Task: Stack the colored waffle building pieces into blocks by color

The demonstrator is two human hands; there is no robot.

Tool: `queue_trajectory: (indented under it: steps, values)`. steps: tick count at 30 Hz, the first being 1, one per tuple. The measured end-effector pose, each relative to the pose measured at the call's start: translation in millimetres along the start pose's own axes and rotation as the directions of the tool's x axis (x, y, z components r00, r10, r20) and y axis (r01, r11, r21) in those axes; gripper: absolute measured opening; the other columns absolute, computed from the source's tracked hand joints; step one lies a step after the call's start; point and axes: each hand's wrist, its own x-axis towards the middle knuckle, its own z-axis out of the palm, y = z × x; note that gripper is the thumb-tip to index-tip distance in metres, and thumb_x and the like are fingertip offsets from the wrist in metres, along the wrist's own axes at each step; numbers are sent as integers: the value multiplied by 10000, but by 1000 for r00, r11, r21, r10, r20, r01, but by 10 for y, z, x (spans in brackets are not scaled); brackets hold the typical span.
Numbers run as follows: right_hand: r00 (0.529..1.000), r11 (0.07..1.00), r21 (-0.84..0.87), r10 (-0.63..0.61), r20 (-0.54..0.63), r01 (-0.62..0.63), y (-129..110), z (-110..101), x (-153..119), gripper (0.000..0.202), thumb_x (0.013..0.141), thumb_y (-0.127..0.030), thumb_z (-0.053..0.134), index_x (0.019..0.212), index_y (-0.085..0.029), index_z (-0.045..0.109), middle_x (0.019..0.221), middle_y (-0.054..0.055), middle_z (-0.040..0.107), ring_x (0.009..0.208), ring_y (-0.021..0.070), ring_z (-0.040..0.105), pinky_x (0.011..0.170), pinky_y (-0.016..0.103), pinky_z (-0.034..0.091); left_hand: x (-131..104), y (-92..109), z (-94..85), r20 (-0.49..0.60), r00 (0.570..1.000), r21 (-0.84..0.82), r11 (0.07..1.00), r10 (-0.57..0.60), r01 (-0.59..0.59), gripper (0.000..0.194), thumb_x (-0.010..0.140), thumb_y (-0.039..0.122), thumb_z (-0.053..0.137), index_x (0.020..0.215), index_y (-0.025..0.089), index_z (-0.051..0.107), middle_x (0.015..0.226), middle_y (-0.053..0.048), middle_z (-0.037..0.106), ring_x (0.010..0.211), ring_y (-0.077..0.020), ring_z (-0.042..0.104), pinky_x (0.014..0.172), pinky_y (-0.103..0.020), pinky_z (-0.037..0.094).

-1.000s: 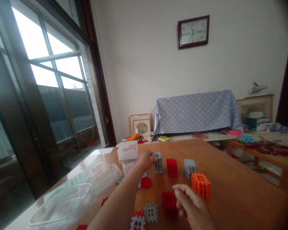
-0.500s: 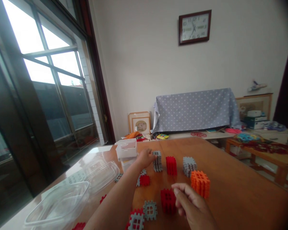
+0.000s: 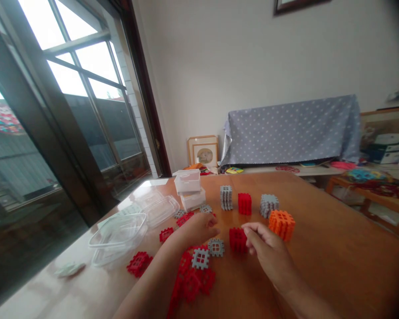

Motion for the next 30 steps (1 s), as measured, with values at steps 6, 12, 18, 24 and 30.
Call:
queue_trajectory:
  steps: [6, 12, 18, 24, 30]
  values:
    - [1000, 999, -33, -30, 3, 30, 62, -7, 16, 391, 919, -563, 545, 1023, -203, 655, 748, -1, 608, 691, 172, 575, 637, 282, 465, -473, 184, 111, 142, 988, 221, 971, 55, -86, 554, 655, 540, 786, 1117, 247, 699, 1115, -74, 679, 1018, -290, 619, 854, -355, 488]
    - [999, 997, -58, -48, 0, 48, 54, -9, 32, 400, 914, -567, 540, 1015, -197, 652, 713, -12, 586, 668, 171, 559, 605, 274, 448, -469, 224, 236, 71, 997, 330, 944, 2, -25, 197, 738, 300, 665, 920, 229, 689, 1046, -78, 654, 959, -247, 617, 837, -328, 477]
    - [999, 998, -49, -40, -8, 40, 11, -4, 26, 407, 916, -558, 537, 1041, -193, 666, 716, -10, 594, 682, 179, 569, 620, 279, 451, -474, 211, 250, 42, 999, 345, 938, 24, -37, 144, 745, 278, 643, 877, 232, 681, 1015, -78, 647, 934, -252, 613, 788, -337, 463]
    - [999, 998, -49, -39, 2, 39, -50, 5, -27, 395, 906, -550, 553, 1031, -196, 675, 703, -12, 598, 673, 179, 566, 616, 278, 455, -475, 237, 239, 38, 998, 360, 931, 51, -61, 118, 837, 264, 565, 785, 229, 665, 921, -69, 660, 902, -250, 621, 852, -391, 436]
    - [999, 997, -61, -39, 21, 40, -100, 13, -47, 375, 906, -548, 549, 980, -203, 675, 705, -8, 606, 678, 177, 563, 617, 275, 453, -466, 187, 281, 10, 1000, 318, 948, 3, -7, 210, 715, 363, 714, 870, 236, 650, 1028, -70, 643, 954, -264, 598, 804, -351, 444]
